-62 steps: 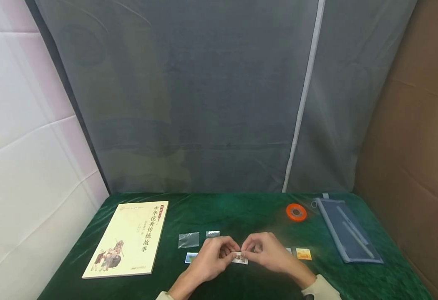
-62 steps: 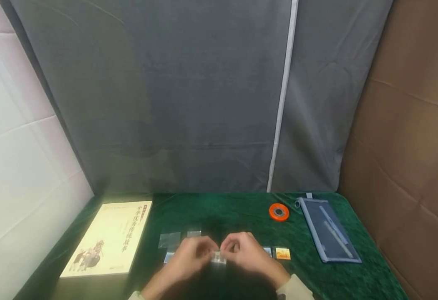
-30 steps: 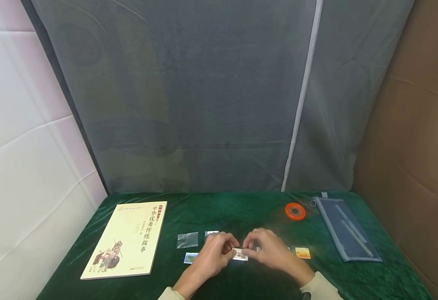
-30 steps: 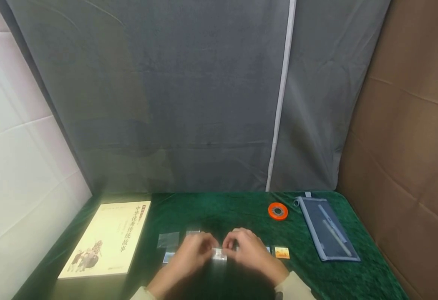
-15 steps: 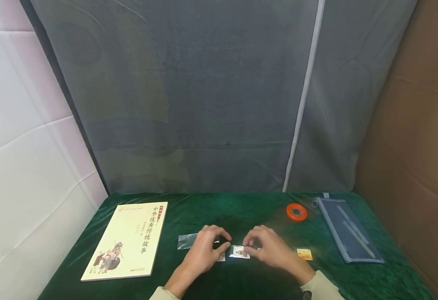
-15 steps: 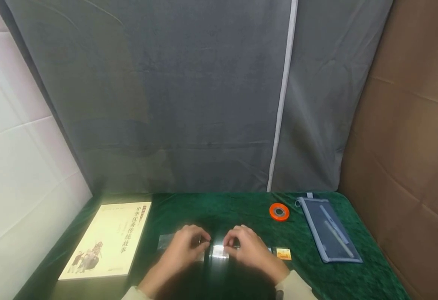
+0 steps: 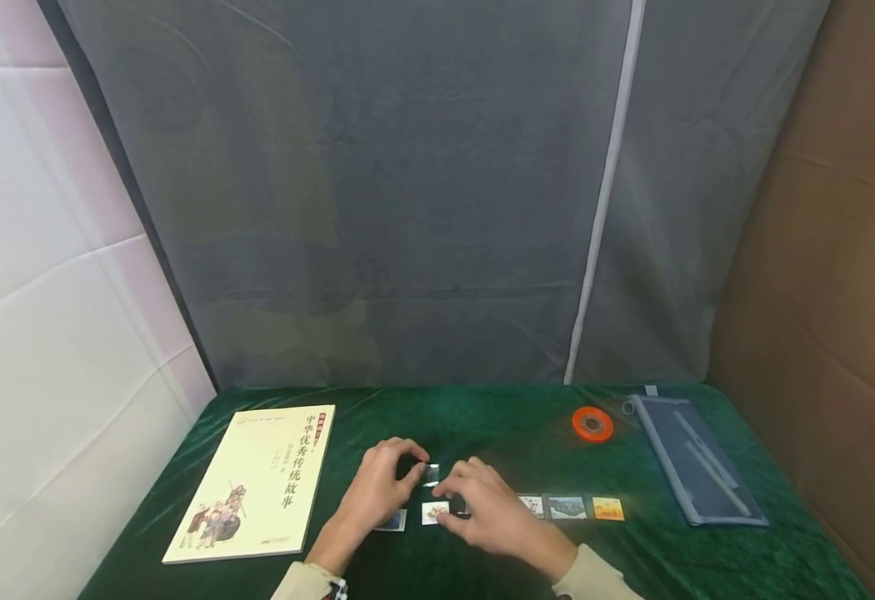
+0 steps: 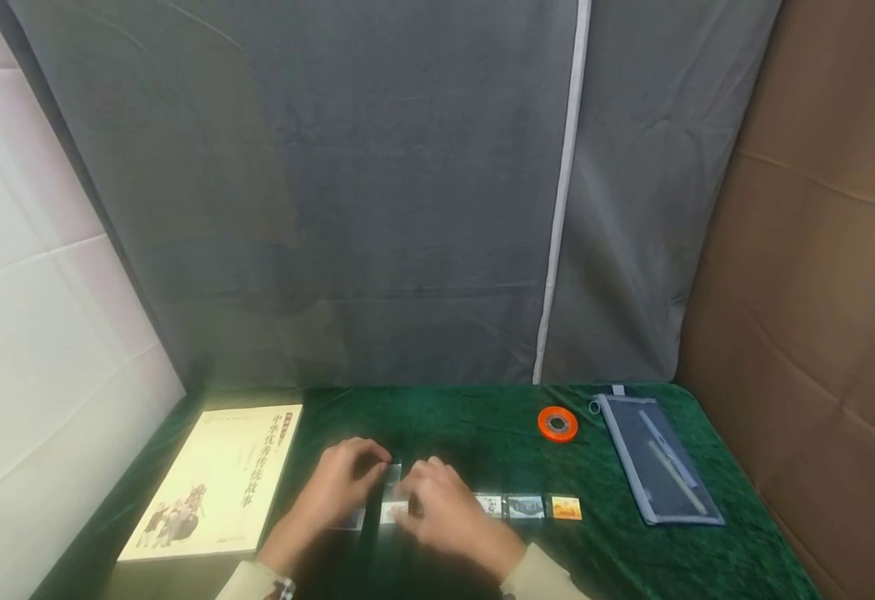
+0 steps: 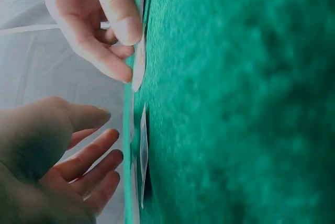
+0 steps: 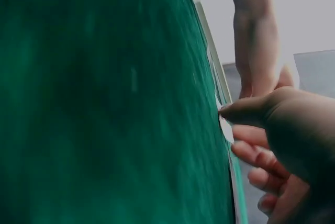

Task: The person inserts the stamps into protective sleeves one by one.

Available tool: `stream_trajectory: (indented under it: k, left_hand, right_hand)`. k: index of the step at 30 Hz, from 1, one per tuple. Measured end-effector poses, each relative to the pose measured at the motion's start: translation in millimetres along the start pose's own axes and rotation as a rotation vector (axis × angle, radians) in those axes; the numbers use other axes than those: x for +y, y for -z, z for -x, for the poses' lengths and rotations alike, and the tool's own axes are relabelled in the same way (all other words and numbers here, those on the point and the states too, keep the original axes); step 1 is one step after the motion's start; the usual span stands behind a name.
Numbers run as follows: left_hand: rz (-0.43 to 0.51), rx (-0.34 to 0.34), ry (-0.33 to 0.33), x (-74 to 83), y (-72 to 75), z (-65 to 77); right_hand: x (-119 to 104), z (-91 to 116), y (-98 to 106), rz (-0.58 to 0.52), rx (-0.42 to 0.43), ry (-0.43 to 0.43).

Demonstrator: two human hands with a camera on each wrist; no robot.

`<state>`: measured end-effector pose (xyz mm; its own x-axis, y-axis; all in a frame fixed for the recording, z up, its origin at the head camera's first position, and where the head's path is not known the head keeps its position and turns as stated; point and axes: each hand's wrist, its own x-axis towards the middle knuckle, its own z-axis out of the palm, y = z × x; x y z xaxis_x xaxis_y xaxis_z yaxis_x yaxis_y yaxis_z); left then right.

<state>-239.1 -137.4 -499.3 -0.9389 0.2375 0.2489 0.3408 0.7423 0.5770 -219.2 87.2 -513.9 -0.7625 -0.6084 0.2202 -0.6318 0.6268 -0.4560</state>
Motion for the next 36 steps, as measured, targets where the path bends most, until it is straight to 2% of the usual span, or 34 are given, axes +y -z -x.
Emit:
stream_trajectory:
  k: [3,7,11,15,16,20,26,30,36]
  left_hand:
    - [-0.003,-0.029,0.000,-2.1,1.2,-0.5]
    - [-0.017,-0.068,-0.008,-5.3,2.0,0.6]
    - [-0.018,-0.074,-0.036,-12.6,-2.0,-0.1]
    - [-0.034,-0.077,-0.047,-10.9,-2.4,0.3]
    - [-0.038,-0.080,-0.042,-6.2,0.2,1.1]
    - [-0.053,-0.085,-0.038,-3.1,1.0,2.1]
    - [-0.046,-0.063,-0.050,-1.9,0.3,1.6]
    - [0.003,-0.040,-0.068,-1.4,-2.0,1.0]
    - [0.166,-0.062,-0.080,10.4,-8.0,6.4]
  right_hand:
    - [-5.9,-2.7,-4.5,0.045,-0.029,-0.031]
    - [-7.1,-3.8,-7.0,0.041,-0.002,-0.012]
    - [-6.0,-4.5,-5.2,-0.062,0.035,0.038]
    - [-6.2,-5.0,-2.0,-0.193,0.074,0.051]
    - [-6.2,-5.1,-1.5,-0.211,0.087,0.051]
    - [-5.9,-4.6,0.3,-0.248,0.132,0.039]
    - [-5.9,-0.2,4.9,-0.290,0.153,0.000]
    - [-4.9,6.6,9.9,-0.361,0.150,-0.057]
    - [3.1,21.7,19.5,-0.488,0.156,-0.154]
